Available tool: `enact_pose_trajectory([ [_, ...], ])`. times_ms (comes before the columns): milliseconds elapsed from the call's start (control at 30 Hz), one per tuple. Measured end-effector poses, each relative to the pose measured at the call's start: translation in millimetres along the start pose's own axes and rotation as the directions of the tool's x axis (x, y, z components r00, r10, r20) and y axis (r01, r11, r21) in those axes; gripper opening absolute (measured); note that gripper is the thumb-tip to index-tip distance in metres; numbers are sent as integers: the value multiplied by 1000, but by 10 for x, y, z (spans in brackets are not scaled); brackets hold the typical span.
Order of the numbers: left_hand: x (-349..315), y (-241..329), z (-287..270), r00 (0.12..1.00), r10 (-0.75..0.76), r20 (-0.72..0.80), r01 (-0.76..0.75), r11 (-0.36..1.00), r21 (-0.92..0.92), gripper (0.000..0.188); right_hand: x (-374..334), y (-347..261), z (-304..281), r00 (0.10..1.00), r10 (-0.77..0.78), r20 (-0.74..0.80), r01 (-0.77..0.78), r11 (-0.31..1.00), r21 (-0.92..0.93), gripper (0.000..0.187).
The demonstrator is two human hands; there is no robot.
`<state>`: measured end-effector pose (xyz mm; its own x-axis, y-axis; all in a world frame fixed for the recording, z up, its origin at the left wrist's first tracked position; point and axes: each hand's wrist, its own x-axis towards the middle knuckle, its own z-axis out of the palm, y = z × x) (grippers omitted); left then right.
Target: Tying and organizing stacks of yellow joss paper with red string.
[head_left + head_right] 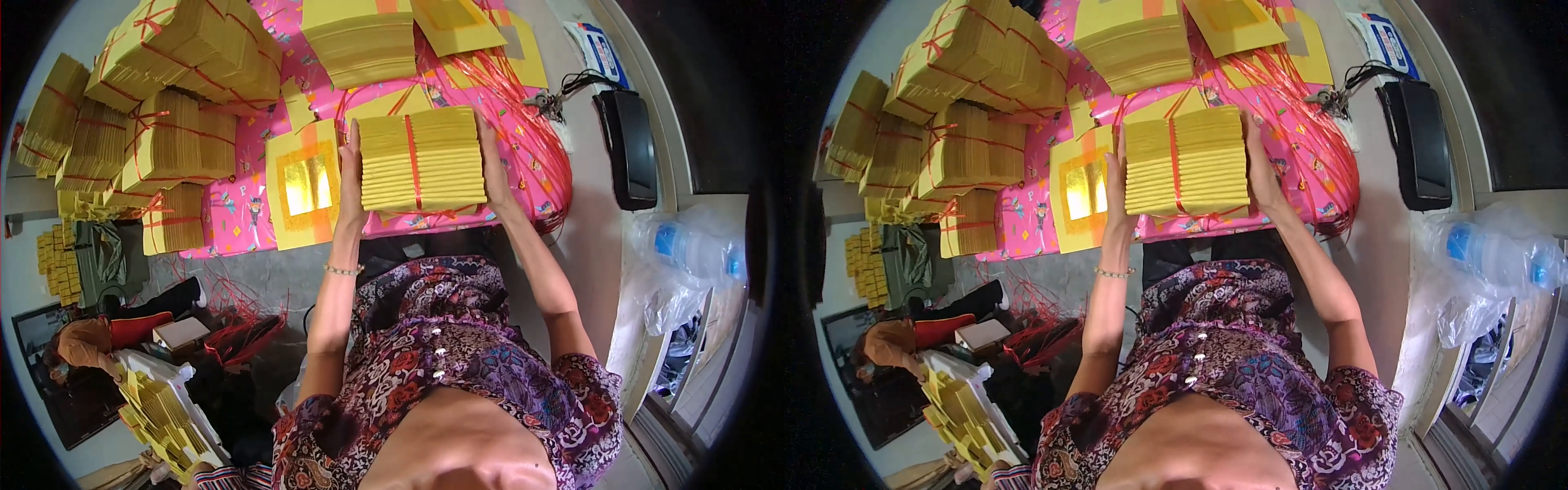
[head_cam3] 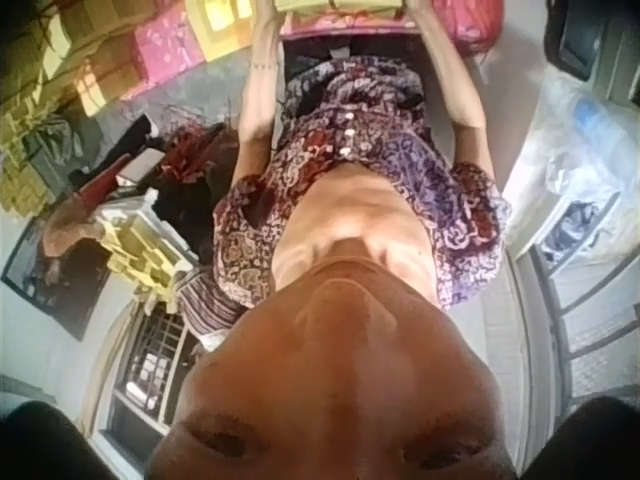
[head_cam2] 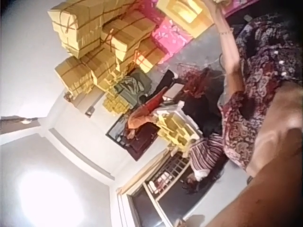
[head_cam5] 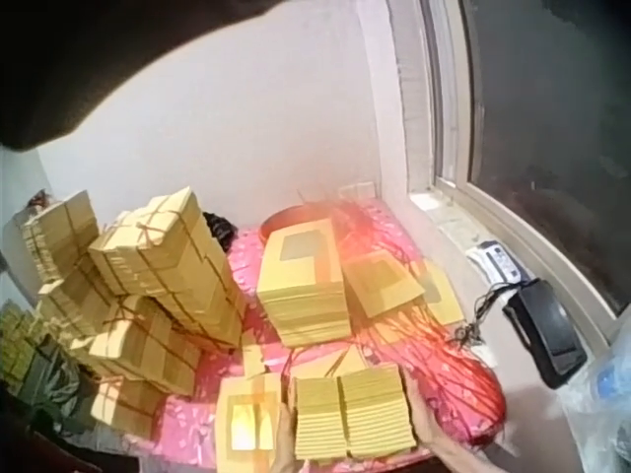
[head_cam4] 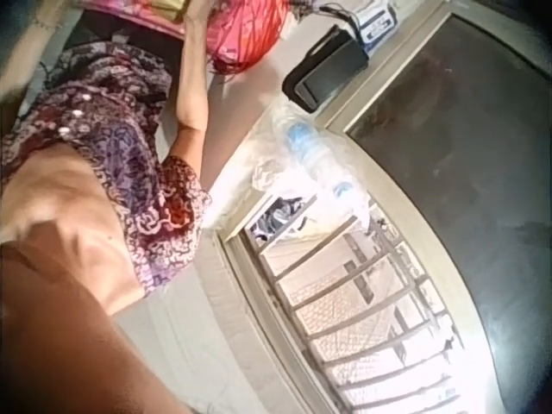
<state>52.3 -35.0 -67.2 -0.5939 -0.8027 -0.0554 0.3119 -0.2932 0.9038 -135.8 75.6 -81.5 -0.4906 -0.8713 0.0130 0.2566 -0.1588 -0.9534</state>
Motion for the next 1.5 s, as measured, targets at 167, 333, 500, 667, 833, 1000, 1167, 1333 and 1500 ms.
enact_pose_trajectory([
  [167, -44, -102, -96, 998, -51, -28, 49, 997, -55, 75, -177, 133, 21, 993, 115, -4, -114, 991, 67, 68],
  [333, -89, -19, -80, 997, -41, 69, 41, 999, -10, 73, -188, -214, 105, 992, 114, 47, -115, 993, 26, 67],
  [500, -69, 187, -89, 984, 16, 179, -33, 995, 92, 78, -46, -369, -18, 984, -101, 144, 131, 968, -214, 66],
  [667, -167, 15, -110, 991, 46, 123, -58, 994, 91, 82, -68, -351, -19, 941, -134, 311, 181, 975, -127, 75],
  [833, -356, 36, -10, 986, 137, 95, -136, 991, -9, 79, -235, -187, -62, 964, -162, 210, 205, 957, -206, 87],
  [1000, -387, -22, -196, 992, -101, 72, 95, 991, 91, 72, -333, -284, 44, 980, 102, 172, -73, 983, -167, 82],
  [1167, -526, 122, -91, 981, -169, 92, 169, 986, 4, 86, -460, -461, 99, 975, 60, 213, -33, 991, -129, 92],
  [1333, -586, 374, 1, 980, -103, 173, 67, 977, 202, 96, -476, -586, 142, 938, -152, 311, 237, 937, -258, 100],
  [1500, -582, 485, 72, 972, -20, 233, -42, 965, 258, 95, -464, -541, 206, 883, -329, 335, 447, 807, -387, 105],
])
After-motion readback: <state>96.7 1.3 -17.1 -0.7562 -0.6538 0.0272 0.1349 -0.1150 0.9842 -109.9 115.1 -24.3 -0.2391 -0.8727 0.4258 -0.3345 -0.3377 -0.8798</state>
